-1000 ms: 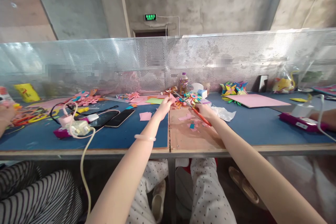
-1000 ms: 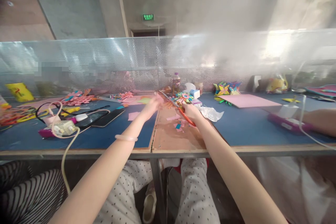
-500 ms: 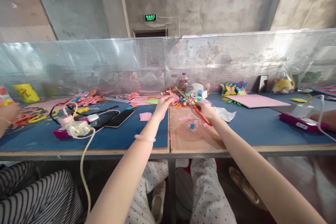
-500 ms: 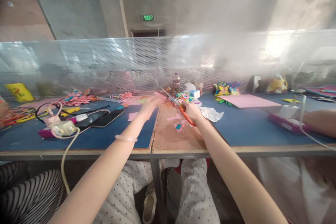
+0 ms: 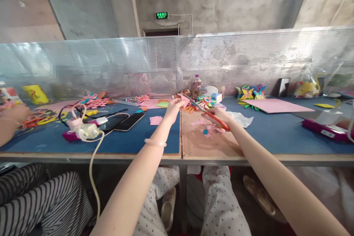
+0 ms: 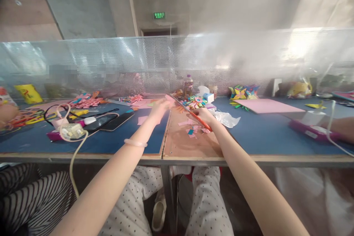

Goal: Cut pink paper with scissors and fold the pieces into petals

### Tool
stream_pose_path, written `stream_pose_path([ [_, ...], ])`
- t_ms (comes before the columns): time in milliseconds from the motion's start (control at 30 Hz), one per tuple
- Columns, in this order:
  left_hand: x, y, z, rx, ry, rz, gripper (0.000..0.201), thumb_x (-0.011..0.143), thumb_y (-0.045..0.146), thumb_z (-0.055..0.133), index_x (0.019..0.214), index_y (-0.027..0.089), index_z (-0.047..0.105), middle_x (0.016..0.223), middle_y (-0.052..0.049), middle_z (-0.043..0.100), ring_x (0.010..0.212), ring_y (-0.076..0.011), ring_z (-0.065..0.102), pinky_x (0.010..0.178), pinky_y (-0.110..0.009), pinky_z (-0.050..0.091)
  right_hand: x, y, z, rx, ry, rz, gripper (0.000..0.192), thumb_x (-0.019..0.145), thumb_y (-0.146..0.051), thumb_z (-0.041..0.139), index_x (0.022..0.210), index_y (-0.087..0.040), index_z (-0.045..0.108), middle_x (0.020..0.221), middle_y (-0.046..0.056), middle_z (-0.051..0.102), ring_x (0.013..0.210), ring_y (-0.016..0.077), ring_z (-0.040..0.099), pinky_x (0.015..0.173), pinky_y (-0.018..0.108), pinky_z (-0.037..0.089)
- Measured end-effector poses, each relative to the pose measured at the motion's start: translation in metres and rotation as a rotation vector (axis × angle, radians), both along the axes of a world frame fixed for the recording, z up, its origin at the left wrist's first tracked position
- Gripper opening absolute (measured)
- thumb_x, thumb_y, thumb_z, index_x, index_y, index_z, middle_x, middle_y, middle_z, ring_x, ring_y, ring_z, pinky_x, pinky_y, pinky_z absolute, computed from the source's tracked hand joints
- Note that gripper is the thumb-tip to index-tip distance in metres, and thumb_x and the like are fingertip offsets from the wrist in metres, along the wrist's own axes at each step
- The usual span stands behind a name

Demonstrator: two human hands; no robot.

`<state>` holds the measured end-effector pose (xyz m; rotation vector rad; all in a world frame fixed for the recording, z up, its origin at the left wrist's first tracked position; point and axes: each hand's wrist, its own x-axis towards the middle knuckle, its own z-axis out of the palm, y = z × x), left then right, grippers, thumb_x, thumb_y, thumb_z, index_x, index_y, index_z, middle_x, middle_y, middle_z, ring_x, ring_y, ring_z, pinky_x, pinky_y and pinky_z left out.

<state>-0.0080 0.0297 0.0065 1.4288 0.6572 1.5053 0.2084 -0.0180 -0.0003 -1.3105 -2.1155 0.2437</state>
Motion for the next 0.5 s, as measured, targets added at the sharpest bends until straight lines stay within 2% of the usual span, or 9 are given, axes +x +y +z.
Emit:
stream_pose_path([
  [200,0.0011,-0.0013,-0.0007,0.022,-0.013,-0.096,0.008,0.067,0.020,0.060,0.070,0.013,0.063,0.072,-0.003,0.062,0.068,-0.0114,0.056,0.066,-0.024,0.041,0.0023,-0.0035,0.0016,-0.073,0.036,0.024,0.048,0.069,-0.062,0.047,0.056,-0.017,0.043,0.053,-0.003,0.038,0.051,0.0096,0.033,0.047,0.024,0.024],
  [367,-0.0005,-0.0035,0.0011,0.041,0.046,-0.038,0.014,0.066,0.023,0.061,0.056,0.015,0.055,0.059,0.001,0.055,0.062,-0.0107,0.052,0.062,-0.024,0.039,0.0028,-0.0041,0.0022,-0.069,0.026,0.039,0.048,0.069,-0.063,0.047,0.056,-0.017,0.043,0.055,-0.003,0.037,0.051,0.0094,0.033,0.046,0.023,0.025],
  [500,-0.0009,-0.0070,0.0038,0.023,0.085,0.017,0.015,0.066,0.024,0.061,0.054,0.016,0.054,0.056,0.002,0.052,0.057,-0.0101,0.048,0.060,-0.024,0.037,0.0030,-0.0042,0.0026,-0.050,0.009,0.059,0.048,0.070,-0.063,0.046,0.056,-0.017,0.043,0.055,-0.003,0.037,0.052,0.0098,0.034,0.047,0.023,0.025],
])
